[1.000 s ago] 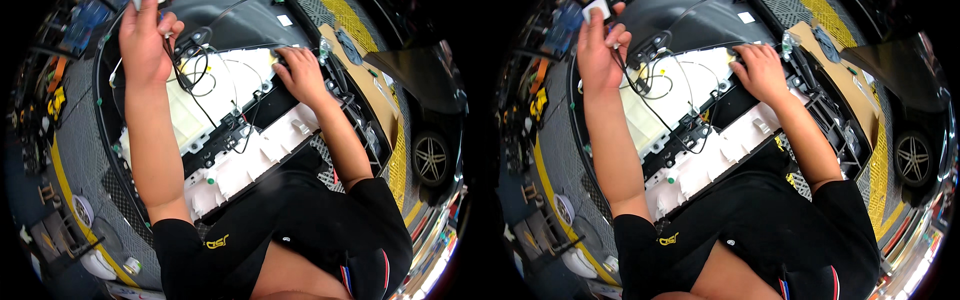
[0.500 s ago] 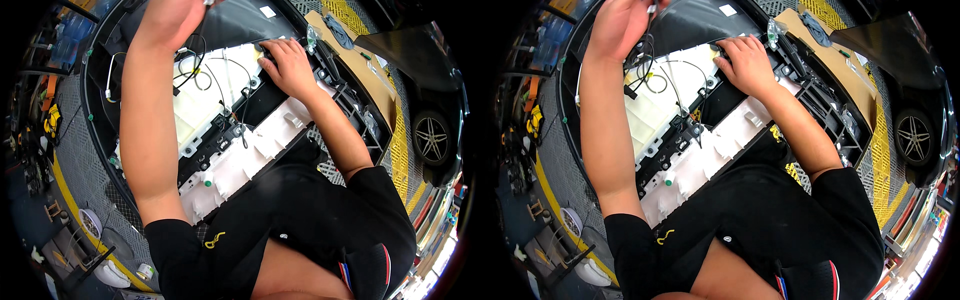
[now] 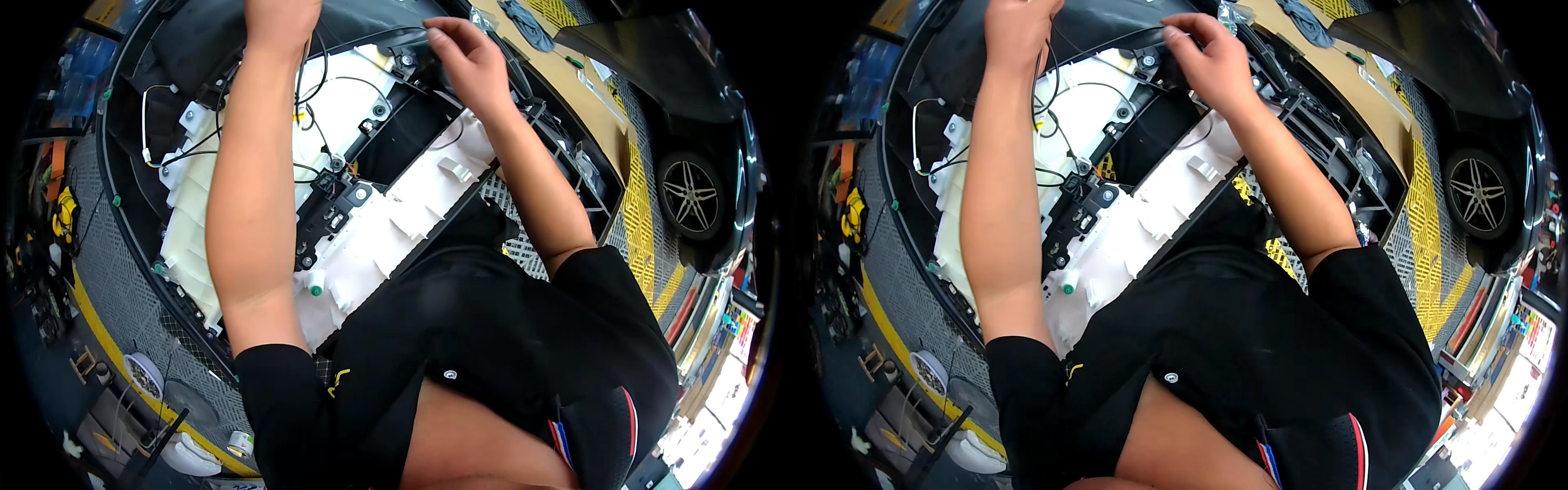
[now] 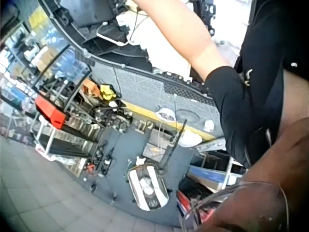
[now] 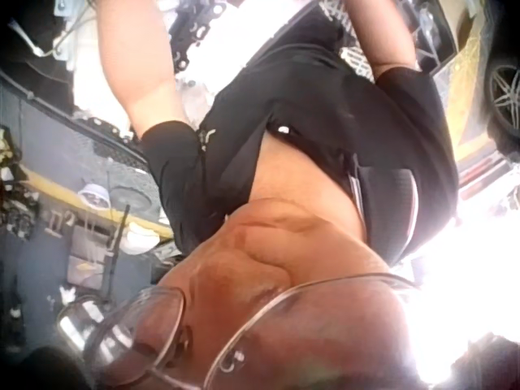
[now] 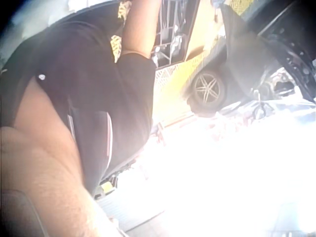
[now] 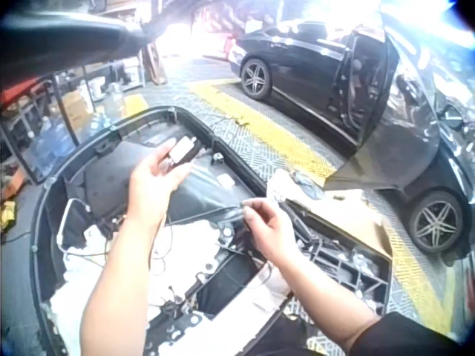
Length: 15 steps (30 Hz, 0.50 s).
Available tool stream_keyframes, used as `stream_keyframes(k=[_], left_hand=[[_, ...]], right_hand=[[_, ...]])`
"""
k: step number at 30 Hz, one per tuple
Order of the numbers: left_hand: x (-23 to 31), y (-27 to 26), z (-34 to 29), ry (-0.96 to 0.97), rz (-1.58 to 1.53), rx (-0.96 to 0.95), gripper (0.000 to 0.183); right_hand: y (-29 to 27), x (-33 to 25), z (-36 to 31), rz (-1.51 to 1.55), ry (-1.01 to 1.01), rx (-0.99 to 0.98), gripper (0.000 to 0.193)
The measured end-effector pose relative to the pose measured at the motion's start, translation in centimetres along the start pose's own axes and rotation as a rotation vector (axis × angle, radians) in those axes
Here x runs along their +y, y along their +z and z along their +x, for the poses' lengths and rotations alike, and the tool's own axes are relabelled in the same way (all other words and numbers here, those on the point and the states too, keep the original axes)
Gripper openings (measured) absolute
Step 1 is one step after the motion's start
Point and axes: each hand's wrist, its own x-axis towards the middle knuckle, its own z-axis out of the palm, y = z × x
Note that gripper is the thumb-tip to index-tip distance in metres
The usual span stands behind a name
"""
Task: The person routes and connects several black wires to various ports and clips on the interior of a car door panel using their hands.
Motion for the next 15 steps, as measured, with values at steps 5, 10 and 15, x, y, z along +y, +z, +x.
stream_keyframes(k=[5,10,15], left_hand=[[0.5,0.5,-2.9,-0.083,0.049,0.088,0.061],[-0.8,0.0,-4.4,-0.103,-0.113,0.08,0.068],[0.3,0.3,-4.3,-0.012,-0.114,0.024,0.049]], right_hand=[[-1.7,1.4,1.3,0.237,0.068,-0.014,0.029],[-1.6,-2.1,2.7,0.253,0.058,-0.083,0.023],[-1.3,-6.1,4.8,0.206,-0.128,-0.324,0.037]])
